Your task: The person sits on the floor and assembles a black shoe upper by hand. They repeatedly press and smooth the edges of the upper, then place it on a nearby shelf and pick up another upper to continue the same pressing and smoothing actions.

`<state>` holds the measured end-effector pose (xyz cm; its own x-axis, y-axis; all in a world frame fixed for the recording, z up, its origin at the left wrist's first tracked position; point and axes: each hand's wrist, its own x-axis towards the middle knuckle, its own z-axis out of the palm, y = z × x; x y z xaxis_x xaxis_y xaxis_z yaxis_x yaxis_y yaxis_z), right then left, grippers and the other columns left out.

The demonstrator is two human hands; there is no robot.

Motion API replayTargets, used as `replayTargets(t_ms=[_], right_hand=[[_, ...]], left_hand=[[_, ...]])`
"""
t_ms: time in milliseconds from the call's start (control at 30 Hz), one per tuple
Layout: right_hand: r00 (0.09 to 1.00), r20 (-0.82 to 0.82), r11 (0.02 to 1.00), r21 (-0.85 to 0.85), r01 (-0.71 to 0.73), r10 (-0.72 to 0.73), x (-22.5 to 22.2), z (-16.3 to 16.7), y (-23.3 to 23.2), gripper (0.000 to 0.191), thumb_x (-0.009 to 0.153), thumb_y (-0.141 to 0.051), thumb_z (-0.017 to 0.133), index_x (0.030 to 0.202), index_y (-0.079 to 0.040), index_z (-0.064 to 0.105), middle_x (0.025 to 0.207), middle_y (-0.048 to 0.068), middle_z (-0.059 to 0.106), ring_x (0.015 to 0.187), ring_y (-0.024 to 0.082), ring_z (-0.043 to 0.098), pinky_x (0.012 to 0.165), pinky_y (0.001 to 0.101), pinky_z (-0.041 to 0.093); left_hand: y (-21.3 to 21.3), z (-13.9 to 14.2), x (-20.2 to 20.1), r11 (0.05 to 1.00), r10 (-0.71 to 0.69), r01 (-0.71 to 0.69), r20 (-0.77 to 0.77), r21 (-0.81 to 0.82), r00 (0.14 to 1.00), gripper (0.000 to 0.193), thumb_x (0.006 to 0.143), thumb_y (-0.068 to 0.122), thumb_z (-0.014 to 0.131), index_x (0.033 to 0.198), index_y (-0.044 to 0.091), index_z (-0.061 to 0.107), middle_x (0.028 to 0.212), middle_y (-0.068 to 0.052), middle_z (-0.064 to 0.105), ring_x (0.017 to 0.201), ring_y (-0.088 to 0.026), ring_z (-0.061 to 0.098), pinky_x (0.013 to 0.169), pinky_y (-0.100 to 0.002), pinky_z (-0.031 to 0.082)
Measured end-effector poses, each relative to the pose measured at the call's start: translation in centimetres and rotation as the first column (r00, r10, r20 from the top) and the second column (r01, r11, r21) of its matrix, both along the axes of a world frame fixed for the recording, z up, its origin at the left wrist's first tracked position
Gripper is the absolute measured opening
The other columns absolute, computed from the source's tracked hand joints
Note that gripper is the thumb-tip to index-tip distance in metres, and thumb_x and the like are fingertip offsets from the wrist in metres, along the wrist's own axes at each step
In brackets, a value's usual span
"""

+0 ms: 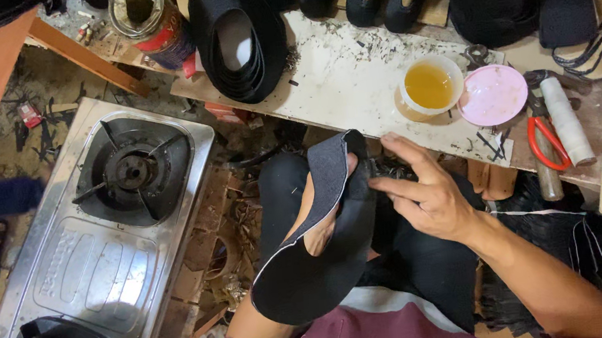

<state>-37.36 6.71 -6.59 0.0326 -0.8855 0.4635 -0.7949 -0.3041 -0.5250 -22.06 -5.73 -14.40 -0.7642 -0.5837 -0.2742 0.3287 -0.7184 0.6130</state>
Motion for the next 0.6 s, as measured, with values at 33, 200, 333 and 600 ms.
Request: replayTargets(t_ms=[33, 200, 333, 600], right_hand=[[0.999, -0.042, 1.000, -0.002, 0.003, -0.003, 0.0, 0.0, 0.0, 0.045, 0.076, 0.004, 0.069, 0.117, -0.012, 0.074, 0.155, 0.021, 0.043, 0.147, 0.040, 0.042, 0.122, 0.0476, 0.038], [0.987, -0.144, 0.997, 0.043, -0.068, 0.074, -0.4, 0.4, -0.3, 0.057, 0.064, 0.004, 0.070, 0.118, -0.013, 0.076, 0.149, 0.022, 0.046, 0.143, 0.044, 0.041, 0.116, 0.0509, 0.037], [0.991, -0.120, 0.998, 0.027, -0.050, 0.053, -1.1, 0.9, -1.1, 0.047, 0.067, 0.003, 0.069, 0.109, -0.015, 0.077, 0.148, 0.018, 0.050, 0.141, 0.042, 0.045, 0.114, 0.0489, 0.038], [0.916, -0.166, 0.930, -0.026, 0.365, -0.364, -6.0, 0.4, -4.4, 0.028, 0.088, -0.013, 0.071, 0.115, -0.008, 0.074, 0.146, 0.015, 0.060, 0.134, 0.037, 0.057, 0.115, 0.0428, 0.045]], left_hand=[[0.0, -0.1, 0.1, 1.000, 0.003, -0.003, 0.013, -0.010, 1.000, 0.012, 0.100, 0.013, 0.064, 0.107, 0.005, 0.068, 0.094, -0.003, 0.069, 0.082, -0.013, 0.065, 0.069, -0.026, 0.053], [-1.0, -0.3, 0.1, 0.999, 0.019, -0.020, -0.038, -0.037, 0.999, 0.014, 0.099, 0.010, 0.063, 0.111, 0.004, 0.069, 0.098, -0.006, 0.071, 0.083, -0.015, 0.067, 0.069, -0.027, 0.055], [-1.9, 0.1, -0.1, 0.986, 0.162, -0.157, 0.116, -0.049, 0.980, 0.019, 0.097, 0.007, 0.062, 0.115, 0.006, 0.068, 0.101, -0.007, 0.072, 0.086, -0.017, 0.069, 0.071, -0.029, 0.058], [-6.4, 2.3, 1.6, 0.934, 0.354, -0.358, -0.166, 0.006, 0.920, 0.029, 0.102, 0.011, 0.064, 0.130, 0.003, 0.057, 0.109, -0.006, 0.068, 0.095, -0.013, 0.067, 0.084, -0.028, 0.058]])
